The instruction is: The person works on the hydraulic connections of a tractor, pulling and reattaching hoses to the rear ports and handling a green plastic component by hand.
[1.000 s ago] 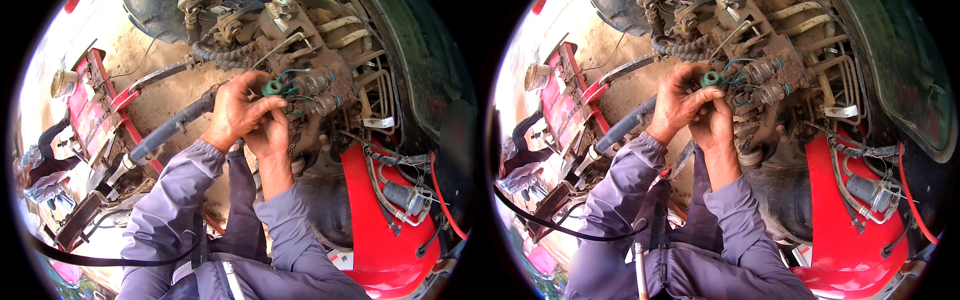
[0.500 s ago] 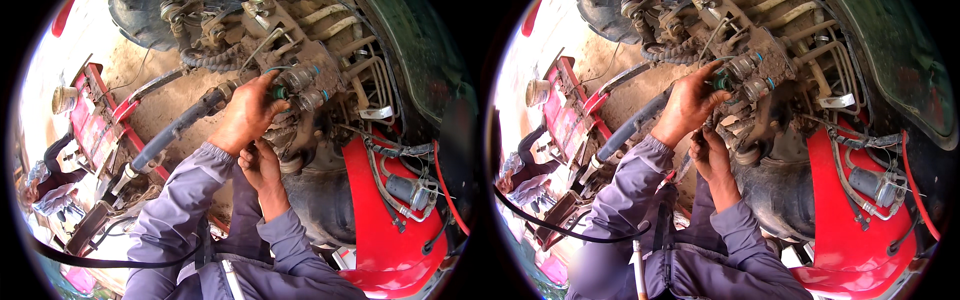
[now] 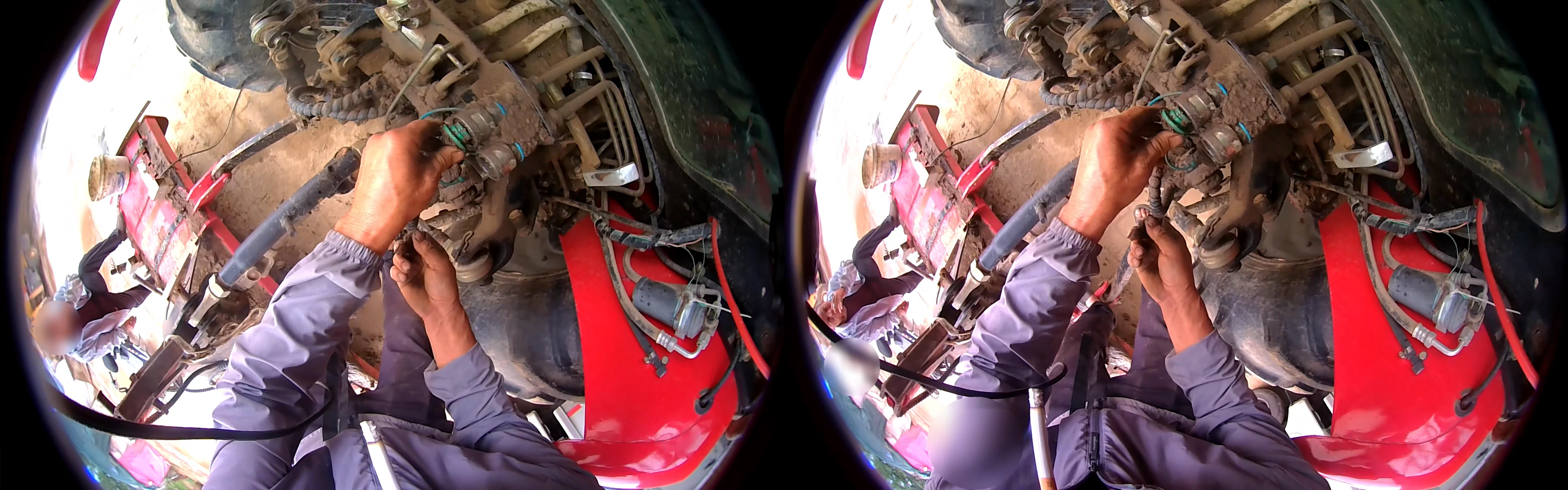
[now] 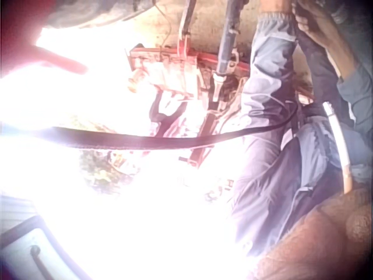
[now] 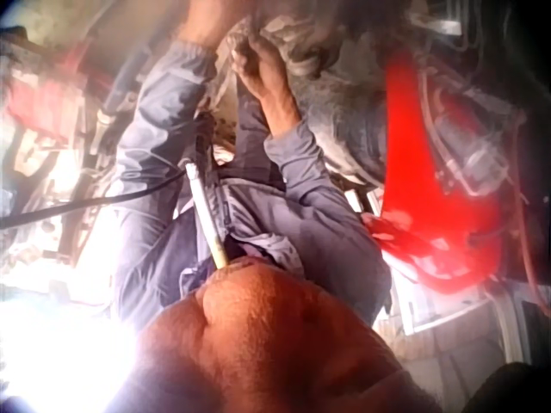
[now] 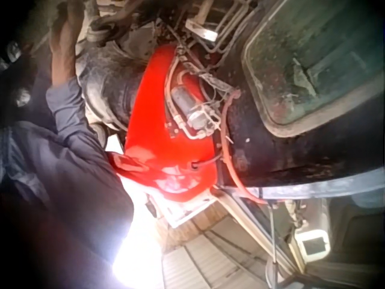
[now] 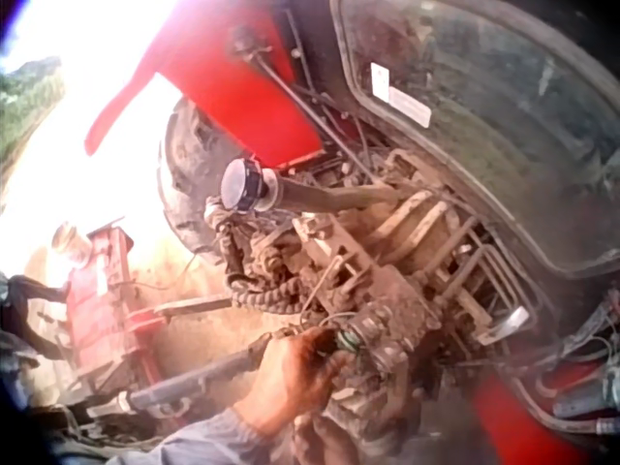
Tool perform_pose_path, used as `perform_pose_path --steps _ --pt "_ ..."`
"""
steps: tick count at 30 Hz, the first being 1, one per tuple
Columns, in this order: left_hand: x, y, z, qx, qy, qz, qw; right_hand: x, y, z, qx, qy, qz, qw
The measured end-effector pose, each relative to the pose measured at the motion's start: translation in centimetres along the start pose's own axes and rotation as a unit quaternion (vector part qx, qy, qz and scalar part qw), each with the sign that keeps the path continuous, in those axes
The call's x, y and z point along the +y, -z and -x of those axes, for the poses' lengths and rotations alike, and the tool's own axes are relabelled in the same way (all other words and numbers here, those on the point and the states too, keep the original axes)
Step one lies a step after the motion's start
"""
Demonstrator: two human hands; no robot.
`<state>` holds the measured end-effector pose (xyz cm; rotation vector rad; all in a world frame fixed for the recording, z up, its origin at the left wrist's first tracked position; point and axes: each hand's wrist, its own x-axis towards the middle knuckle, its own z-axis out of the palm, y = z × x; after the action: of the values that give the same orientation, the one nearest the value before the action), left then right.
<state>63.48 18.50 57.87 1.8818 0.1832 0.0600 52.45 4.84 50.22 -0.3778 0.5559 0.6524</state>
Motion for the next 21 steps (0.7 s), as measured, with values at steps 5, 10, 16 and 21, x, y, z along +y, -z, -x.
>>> perform_pose_path --steps 5,10,16,21 --pt "1.5 0.0 -0.7 -0.002 -0.025 -0.078 0.997 -0.3 0.9 0.1 -0.003 -0.017 0.004 1.0" --pt "1.7 -0.5 -0.8 0.022 -0.062 -0.13 0.989 0.0 -0.1 0.7 0.066 0.001 0.03 0.997" --pt "1.5 -0.1 -1.5 0.004 -0.067 -0.13 0.989 0.8 -0.4 -0.5 0.067 0.017 0.034 0.997" --pt "1.6 0.8 -1.3 -0.005 -0.058 -0.141 0.988 0.8 -2.9 0.5 0.055 0.049 0.088 0.993"
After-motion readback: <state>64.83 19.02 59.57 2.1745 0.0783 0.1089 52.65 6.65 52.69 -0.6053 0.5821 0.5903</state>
